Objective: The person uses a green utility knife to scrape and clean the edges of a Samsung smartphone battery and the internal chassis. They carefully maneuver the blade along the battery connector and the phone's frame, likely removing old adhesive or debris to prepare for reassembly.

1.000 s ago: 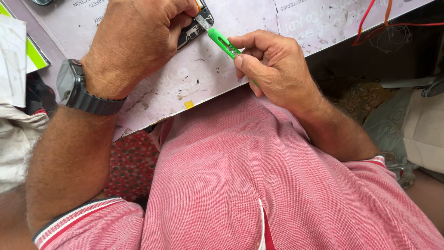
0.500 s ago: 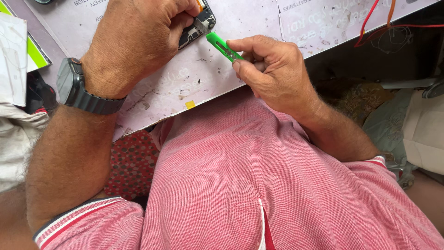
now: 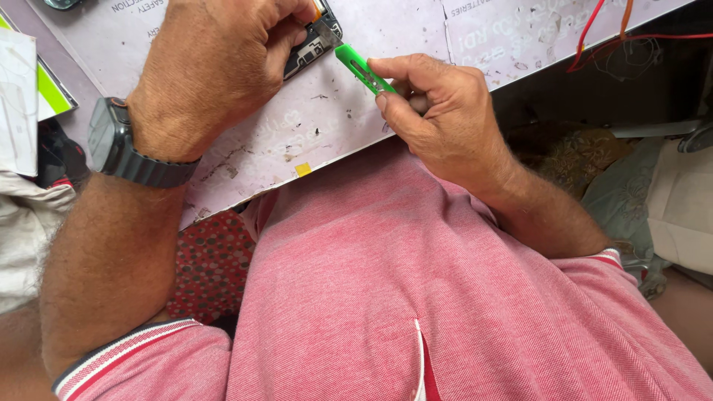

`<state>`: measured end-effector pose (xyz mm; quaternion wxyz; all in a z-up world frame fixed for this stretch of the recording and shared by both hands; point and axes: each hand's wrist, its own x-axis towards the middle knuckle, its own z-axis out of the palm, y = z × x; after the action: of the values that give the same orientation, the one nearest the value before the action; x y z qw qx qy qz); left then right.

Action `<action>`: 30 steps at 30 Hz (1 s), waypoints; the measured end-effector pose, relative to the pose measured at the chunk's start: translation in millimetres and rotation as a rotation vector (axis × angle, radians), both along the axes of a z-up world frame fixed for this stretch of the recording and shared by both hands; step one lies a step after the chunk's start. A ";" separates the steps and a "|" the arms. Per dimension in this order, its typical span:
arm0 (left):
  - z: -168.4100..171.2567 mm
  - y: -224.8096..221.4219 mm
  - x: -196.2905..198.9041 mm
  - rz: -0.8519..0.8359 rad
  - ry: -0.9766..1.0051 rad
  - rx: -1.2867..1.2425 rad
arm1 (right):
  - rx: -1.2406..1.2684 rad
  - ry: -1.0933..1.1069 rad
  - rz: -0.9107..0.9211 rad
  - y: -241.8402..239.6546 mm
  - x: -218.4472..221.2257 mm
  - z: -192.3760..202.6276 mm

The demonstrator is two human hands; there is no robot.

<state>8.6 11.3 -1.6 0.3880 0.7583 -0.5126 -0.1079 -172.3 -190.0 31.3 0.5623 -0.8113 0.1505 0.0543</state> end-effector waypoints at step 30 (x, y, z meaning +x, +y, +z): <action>-11.2 -14.8 -11.7 0.085 0.017 -0.058 | -0.092 0.178 0.050 -17.2 19.6 28.5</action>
<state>-3.1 -3.5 -12.8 0.4185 0.7668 -0.4796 -0.0826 -152.7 -207.3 59.8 0.5072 -0.8318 0.1819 0.1333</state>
